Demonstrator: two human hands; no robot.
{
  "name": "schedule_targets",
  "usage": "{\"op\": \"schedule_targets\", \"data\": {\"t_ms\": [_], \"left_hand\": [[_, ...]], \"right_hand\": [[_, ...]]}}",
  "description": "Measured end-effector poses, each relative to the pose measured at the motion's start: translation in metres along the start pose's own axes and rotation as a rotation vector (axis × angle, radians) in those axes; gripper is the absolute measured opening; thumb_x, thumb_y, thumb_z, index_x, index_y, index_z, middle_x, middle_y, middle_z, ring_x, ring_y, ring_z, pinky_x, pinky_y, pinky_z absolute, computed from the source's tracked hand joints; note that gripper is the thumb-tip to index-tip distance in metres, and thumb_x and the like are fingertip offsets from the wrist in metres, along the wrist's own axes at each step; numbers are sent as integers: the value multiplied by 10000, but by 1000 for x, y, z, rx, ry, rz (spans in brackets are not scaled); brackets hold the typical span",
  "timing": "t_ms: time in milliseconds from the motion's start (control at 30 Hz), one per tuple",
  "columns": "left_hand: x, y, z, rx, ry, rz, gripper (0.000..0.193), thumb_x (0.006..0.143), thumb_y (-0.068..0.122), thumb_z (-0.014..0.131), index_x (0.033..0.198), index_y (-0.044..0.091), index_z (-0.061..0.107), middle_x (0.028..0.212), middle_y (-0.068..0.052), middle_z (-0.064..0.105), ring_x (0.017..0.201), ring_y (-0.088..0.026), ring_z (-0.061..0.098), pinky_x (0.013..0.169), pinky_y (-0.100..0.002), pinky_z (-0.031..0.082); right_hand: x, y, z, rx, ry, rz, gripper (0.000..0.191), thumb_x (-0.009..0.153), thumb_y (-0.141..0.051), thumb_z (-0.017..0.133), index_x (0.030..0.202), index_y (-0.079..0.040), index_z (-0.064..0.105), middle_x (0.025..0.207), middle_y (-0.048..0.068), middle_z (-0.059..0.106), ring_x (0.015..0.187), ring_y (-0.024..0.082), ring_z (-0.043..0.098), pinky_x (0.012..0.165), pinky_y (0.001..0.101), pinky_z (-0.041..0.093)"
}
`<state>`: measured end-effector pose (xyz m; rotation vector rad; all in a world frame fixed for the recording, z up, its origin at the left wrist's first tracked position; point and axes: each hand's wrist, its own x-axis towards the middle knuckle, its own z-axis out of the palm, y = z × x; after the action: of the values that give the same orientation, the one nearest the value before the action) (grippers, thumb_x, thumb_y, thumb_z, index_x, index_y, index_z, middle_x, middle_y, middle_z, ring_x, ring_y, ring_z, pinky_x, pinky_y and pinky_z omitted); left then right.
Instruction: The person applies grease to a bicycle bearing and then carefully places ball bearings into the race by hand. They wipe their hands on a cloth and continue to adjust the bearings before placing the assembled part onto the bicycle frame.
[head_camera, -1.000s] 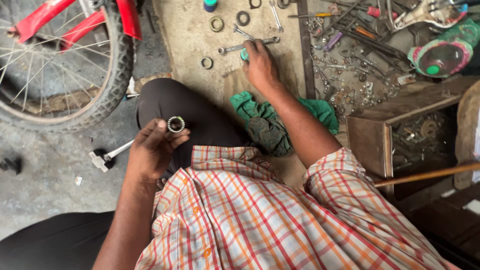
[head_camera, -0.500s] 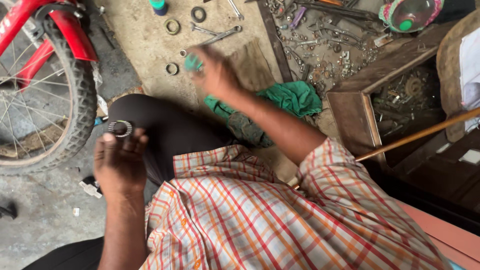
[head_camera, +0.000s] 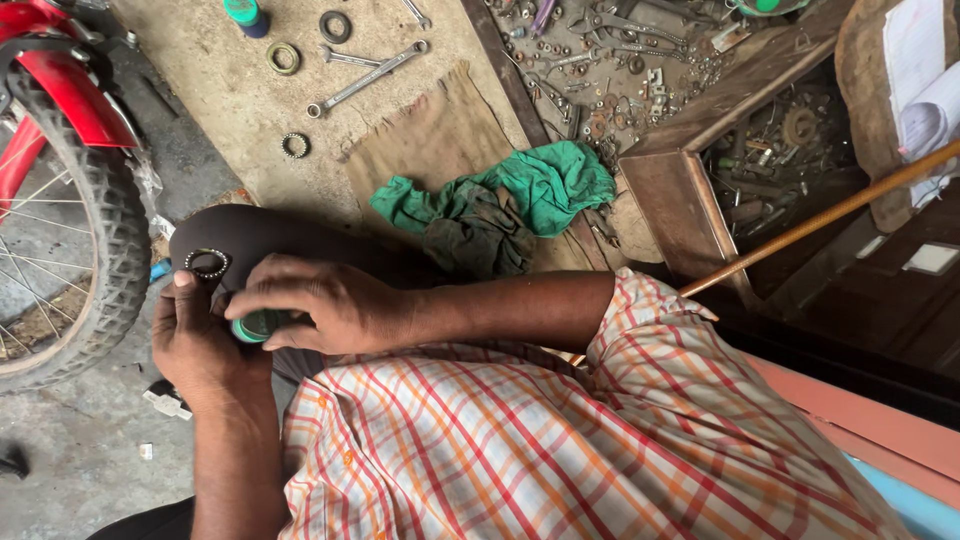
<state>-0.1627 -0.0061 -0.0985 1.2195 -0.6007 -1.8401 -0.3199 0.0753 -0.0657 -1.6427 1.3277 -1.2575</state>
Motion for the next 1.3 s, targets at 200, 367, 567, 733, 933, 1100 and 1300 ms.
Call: {"op": "schedule_targets", "data": {"t_ms": [200, 367, 567, 733, 933, 1100, 1300], "left_hand": [[-8, -3, 5, 95, 31, 38, 171, 1151, 176, 652, 1083, 21, 677, 818, -6, 599, 672, -67, 518, 566, -208, 429], [-18, -9, 9, 233, 18, 269, 195, 1157, 209, 628, 1047, 49, 614, 806, -27, 611, 644, -86, 540, 579, -226, 459], [-15, -10, 4, 253, 46, 383, 200, 1163, 209, 637, 1065, 35, 637, 872, -31, 599, 671, -91, 521, 612, -242, 484], [3, -19, 0, 101, 88, 293, 193, 1095, 193, 673, 993, 35, 629, 906, -62, 652, 774, -133, 606, 693, -256, 526], [16, -2, -28, -165, -32, 96, 151, 1049, 162, 650, 996, 27, 609, 1053, -114, 711, 976, -267, 742, 855, -375, 640], [11, 6, -41, -222, -127, -44, 127, 1038, 161, 636, 1007, 41, 611, 1072, -126, 725, 984, -268, 737, 873, -378, 627], [15, 11, -54, -184, -212, -98, 139, 1064, 170, 633, 1010, 42, 629, 1072, -115, 720, 1002, -247, 730, 877, -354, 619]], "right_hand": [[-8, 6, -5, -362, -126, -122, 456, 913, -242, 796, 1333, -152, 642, 1149, 54, 627, 1068, 236, 626, 982, 387, 566], [-5, -1, 1, -262, -91, 246, 523, 837, -508, 810, 1024, -57, 623, 862, 82, 670, 808, 254, 705, 735, 410, 566], [1, -13, 0, -258, 25, 142, 477, 915, -472, 791, 1102, -67, 622, 932, 118, 700, 795, 270, 722, 708, 400, 582], [5, 8, -5, -36, 13, 372, 370, 911, -296, 784, 1182, -83, 650, 909, 76, 730, 693, 150, 730, 639, 315, 603], [25, 139, -139, -714, 309, 493, 425, 893, -29, 675, 1317, -42, 644, 1080, 153, 699, 785, 237, 694, 640, 349, 572], [18, 232, -232, -1150, 239, 474, 373, 943, -145, 795, 1263, -18, 652, 1153, 285, 634, 1083, 477, 598, 902, 549, 495], [28, 229, -219, -1413, 326, 232, 572, 747, -154, 841, 1264, 24, 669, 1066, 295, 639, 1050, 461, 608, 859, 538, 538]]}}
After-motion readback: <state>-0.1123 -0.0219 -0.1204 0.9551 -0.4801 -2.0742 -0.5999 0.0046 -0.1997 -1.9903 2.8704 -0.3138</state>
